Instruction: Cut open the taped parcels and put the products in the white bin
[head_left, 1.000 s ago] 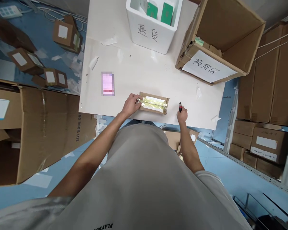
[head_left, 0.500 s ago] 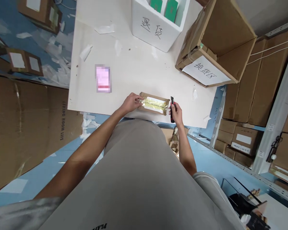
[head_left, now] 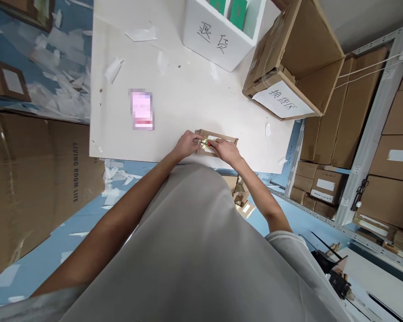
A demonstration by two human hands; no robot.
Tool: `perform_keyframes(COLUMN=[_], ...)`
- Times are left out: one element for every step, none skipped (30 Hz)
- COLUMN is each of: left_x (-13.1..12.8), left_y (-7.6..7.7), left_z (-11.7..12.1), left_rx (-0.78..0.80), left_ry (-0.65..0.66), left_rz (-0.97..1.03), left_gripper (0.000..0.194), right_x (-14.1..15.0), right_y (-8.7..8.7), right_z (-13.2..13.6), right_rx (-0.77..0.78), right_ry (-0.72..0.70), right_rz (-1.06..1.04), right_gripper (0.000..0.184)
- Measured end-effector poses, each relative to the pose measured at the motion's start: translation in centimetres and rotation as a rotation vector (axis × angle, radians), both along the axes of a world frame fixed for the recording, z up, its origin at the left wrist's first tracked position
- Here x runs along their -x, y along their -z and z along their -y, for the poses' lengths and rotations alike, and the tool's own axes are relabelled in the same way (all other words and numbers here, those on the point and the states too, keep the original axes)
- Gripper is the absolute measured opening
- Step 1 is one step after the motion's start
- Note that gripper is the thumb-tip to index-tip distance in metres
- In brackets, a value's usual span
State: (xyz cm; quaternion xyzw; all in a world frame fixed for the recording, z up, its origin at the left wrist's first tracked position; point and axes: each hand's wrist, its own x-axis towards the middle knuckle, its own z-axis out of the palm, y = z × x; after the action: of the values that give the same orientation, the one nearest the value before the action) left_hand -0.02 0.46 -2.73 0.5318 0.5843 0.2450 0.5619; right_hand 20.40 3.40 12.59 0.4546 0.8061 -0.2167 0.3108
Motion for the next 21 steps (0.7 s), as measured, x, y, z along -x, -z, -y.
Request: perform_keyframes(left_x=[0.0,0.0,0.0,0.0,0.0,0.0,-0.1,-0.1,-0.2,-0.2,-0.2,-0.2,-0.2,-0.1,-0.1,0.0,0.1,0.1,0.2,0.2,0.2], left_y=[0.1,0.2,0.3,0.4,0.4,0.5,0.5,0.5,0.5,0.4,0.4,0.3,0.2,0.2,0.1,0.0,-0.1,-0.2,-0.3,-0.4,-0.6], left_z=[0.0,0.0,0.0,0.0,-0.1,-0.1,-0.1,-0.2,-0.2,-0.2,-0.3,-0.3,-0.3,-0.2,-0.2,-0.1,-0.1,0.0,0.0,0.0,-0.1], left_rx=[0.001,0.000,-0.001,-0.004,-0.007,-0.011,-0.014,-0.015,-0.015,-0.013,-0.011,-0.010,-0.008,-0.005,0.000,0.007,0.013,0.019,0.022,0.024,0.024], left_ry=[0.002,0.005,0.007,0.008,0.008,0.006,0.003,0.001,-0.002,-0.005,-0.006,-0.006,-0.006,-0.006,-0.009,-0.015,-0.022,-0.029,-0.034,-0.034,-0.028], left_rz=[0.003,0.007,0.010,0.014,0.018,0.022,0.026,0.029,0.032,0.035,0.036,0.034,0.029,0.021,0.013,0.006,0.000,-0.004,-0.007,-0.010,-0.014], left_gripper=[0.038,0.038,0.038,0.038,0.038,0.038,0.038,0.038,0.039,0.038,0.038,0.038,0.037,0.038,0.038,0.039,0.039,0.040,0.041,0.042,0.042], right_x=[0.1,0.2,0.2,0.3,0.4,0.5,0.6,0.6,0.7,0.7,0.8,0.9,1.0,1.1,1.2,1.4,1.6,1.8,2.0,2.1,2.1], right_y=[0.0,0.1,0.1,0.1,0.1,0.1,0.0,0.0,0.0,0.0,0.0,0.0,0.0,-0.1,-0.1,-0.1,-0.2,-0.3,-0.5,-0.6,-0.7], right_z=[0.0,0.0,0.0,0.0,0.1,0.1,0.2,0.2,0.2,0.2,0.2,0.2,0.1,0.0,-0.1,-0.2,-0.3,-0.4,-0.6,-0.7,-0.8], right_rx=[0.004,0.003,0.000,-0.003,-0.005,-0.004,-0.003,-0.003,-0.004,-0.007,-0.012,-0.019,-0.026,-0.031,-0.033,-0.032,-0.030,-0.028,-0.027,-0.027,-0.028], right_ry=[-0.004,-0.002,0.003,0.008,0.013,0.017,0.020,0.020,0.016,0.009,-0.003,-0.020,-0.040,-0.064,-0.089,-0.112,-0.133,-0.152,-0.169,-0.183,-0.192], right_rz=[0.010,0.015,0.017,0.020,0.025,0.033,0.042,0.051,0.058,0.065,0.071,0.078,0.085,0.091,0.095,0.098,0.098,0.095,0.089,0.083,0.076], right_gripper=[0.050,0.049,0.049,0.049,0.049,0.049,0.048,0.048,0.048,0.048,0.048,0.048,0.047,0.047,0.046,0.046,0.047,0.048,0.049,0.050,0.051])
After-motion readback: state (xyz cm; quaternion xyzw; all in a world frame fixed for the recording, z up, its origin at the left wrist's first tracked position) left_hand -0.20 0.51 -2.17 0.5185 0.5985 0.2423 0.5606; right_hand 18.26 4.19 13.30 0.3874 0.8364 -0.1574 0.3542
